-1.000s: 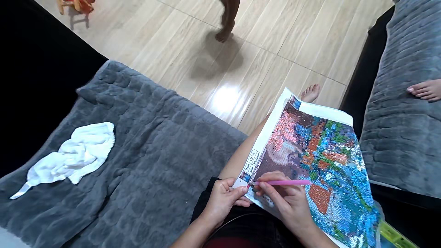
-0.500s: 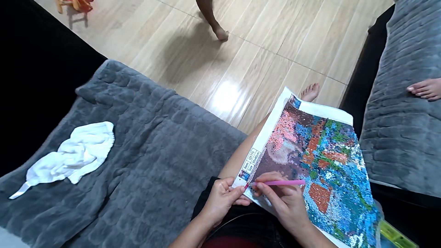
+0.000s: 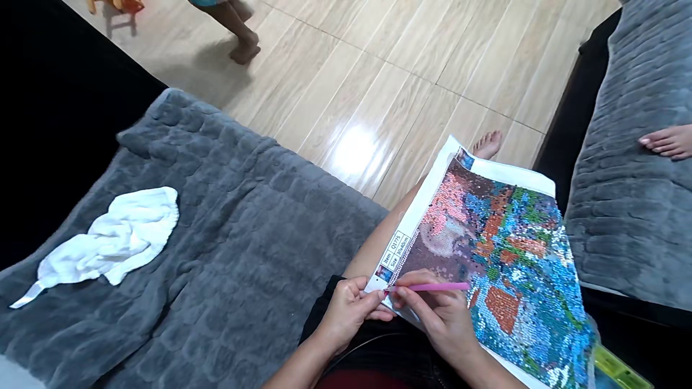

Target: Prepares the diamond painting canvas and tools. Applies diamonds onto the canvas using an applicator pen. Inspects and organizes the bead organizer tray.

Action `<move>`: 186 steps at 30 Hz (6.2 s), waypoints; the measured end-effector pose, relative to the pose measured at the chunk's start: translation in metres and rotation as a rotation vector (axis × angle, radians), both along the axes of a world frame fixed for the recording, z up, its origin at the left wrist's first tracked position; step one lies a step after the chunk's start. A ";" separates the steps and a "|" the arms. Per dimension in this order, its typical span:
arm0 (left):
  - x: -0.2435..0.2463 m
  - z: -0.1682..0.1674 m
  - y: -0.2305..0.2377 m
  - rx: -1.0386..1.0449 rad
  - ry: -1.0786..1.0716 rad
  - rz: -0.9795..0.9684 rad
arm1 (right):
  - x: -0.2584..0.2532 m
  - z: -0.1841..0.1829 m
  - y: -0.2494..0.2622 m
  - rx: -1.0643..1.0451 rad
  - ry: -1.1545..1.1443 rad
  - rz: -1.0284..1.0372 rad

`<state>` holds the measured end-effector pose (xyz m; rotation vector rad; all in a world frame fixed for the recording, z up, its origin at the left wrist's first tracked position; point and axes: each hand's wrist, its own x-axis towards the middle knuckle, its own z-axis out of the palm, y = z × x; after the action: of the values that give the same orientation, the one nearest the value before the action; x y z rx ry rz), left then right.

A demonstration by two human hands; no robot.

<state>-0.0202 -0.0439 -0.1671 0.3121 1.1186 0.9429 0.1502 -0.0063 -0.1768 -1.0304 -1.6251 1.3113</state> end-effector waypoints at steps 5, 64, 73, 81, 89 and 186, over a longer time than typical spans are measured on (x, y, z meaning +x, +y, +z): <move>0.000 0.001 0.000 -0.004 0.001 0.000 | -0.001 0.000 -0.001 0.004 -0.006 0.010; -0.016 0.000 -0.012 -0.018 -0.034 -0.078 | 0.010 0.026 0.063 -0.261 0.105 -0.351; -0.013 0.001 -0.009 -0.043 -0.018 -0.071 | 0.005 0.018 0.067 -0.077 -0.012 -0.323; -0.013 0.000 -0.009 -0.035 -0.024 -0.070 | 0.005 0.013 0.068 -0.045 -0.034 -0.301; -0.012 0.001 -0.010 -0.026 -0.018 -0.073 | 0.006 0.011 0.067 -0.043 -0.035 -0.308; -0.009 -0.001 0.028 0.800 0.951 -0.017 | 0.011 0.024 0.017 -0.380 0.334 -0.255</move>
<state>-0.0297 -0.0162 -0.1678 1.5379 1.5207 1.2361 0.1616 0.0105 -0.1527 -1.1244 -0.9843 1.5509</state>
